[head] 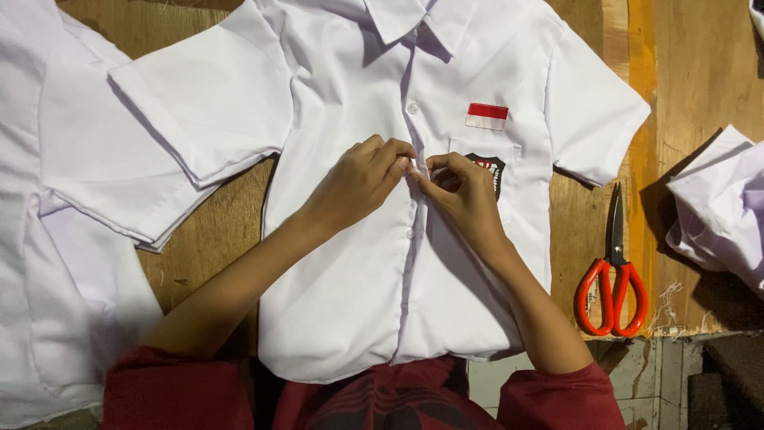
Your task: Buttoning and folding a white school uniform shirt on a wooden work table.
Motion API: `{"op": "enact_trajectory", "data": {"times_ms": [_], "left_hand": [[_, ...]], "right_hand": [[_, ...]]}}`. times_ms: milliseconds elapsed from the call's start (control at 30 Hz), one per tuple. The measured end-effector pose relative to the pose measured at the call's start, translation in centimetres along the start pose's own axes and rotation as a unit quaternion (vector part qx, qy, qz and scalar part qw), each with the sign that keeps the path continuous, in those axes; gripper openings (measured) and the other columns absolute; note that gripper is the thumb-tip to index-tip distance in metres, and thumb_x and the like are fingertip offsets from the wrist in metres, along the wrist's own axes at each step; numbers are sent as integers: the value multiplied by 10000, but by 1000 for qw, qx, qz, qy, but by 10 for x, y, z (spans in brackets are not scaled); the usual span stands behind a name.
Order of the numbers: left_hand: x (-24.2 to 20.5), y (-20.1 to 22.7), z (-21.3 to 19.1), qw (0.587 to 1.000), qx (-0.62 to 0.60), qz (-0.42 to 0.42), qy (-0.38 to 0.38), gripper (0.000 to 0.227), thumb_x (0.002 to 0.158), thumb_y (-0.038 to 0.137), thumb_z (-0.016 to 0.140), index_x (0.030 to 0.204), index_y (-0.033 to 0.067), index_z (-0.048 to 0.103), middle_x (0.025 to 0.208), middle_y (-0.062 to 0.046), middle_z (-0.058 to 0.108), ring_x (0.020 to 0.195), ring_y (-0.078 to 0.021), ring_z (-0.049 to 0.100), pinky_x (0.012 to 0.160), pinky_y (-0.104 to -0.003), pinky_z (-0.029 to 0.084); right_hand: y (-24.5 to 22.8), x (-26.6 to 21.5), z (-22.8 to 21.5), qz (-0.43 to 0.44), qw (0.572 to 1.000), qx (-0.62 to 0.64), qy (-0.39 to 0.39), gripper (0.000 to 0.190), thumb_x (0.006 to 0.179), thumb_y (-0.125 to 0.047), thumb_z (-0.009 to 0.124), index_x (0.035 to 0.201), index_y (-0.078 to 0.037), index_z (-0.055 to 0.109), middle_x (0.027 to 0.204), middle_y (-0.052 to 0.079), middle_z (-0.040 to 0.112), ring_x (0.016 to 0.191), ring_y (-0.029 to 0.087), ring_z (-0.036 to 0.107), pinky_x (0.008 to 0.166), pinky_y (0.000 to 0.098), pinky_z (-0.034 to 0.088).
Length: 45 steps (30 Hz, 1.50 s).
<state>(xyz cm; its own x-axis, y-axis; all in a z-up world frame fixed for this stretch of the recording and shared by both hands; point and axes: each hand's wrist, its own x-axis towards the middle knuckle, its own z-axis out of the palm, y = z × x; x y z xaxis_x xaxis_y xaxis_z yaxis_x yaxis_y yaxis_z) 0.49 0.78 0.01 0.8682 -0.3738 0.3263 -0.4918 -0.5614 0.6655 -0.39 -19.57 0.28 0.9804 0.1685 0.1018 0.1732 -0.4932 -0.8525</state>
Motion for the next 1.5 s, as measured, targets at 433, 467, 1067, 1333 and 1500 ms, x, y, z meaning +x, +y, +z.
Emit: {"op": "enact_trajectory", "data": {"times_ms": [433, 467, 1067, 1333, 1500], "left_hand": [[1, -17, 7, 935, 267, 213, 94, 395, 1028, 104, 598, 1395, 250, 591, 1478, 73, 551, 1285, -161, 515, 924, -282, 393], [1, -17, 8, 933, 275, 213, 93, 399, 1011, 127, 632, 1390, 250, 597, 1437, 94, 584, 1311, -159, 499, 962, -309, 367], [1, -27, 5, 967, 185, 144, 96, 137, 881, 255, 854, 916, 215, 729, 828, 97, 663, 1000, -133, 544, 915, -468, 293], [2, -25, 4, 968, 161, 158, 113, 171, 841, 177, 896, 843, 197, 726, 827, 85, 693, 972, -135, 561, 906, -474, 303], [3, -23, 2, 961, 160, 190, 125, 189, 857, 165, 883, 816, 195, 701, 838, 98, 687, 960, -121, 560, 914, -444, 284]], "right_hand": [[18, 1, 10, -46, 998, -43, 10, 260, 882, -198, 843, 968, -18, 676, 693, 137, 647, 559, 245, 643, 508, 325, 485], [23, 0, 11, -61, 997, -47, 13, 255, 882, -173, 841, 965, -11, 662, 708, 161, 647, 576, 292, 653, 505, 355, 490], [-8, -2, 7, -125, 989, -71, 46, 147, 864, -46, 850, 935, -28, 723, 746, 125, 725, 634, 258, 713, 523, 317, 541], [-18, -3, 2, -148, 986, -51, 49, 114, 861, 27, 833, 849, -2, 724, 700, 133, 717, 598, 262, 697, 505, 313, 539], [-3, -4, 7, -192, 977, -57, 69, 149, 849, 81, 807, 795, 20, 681, 696, 145, 677, 596, 275, 673, 510, 324, 539]]}}
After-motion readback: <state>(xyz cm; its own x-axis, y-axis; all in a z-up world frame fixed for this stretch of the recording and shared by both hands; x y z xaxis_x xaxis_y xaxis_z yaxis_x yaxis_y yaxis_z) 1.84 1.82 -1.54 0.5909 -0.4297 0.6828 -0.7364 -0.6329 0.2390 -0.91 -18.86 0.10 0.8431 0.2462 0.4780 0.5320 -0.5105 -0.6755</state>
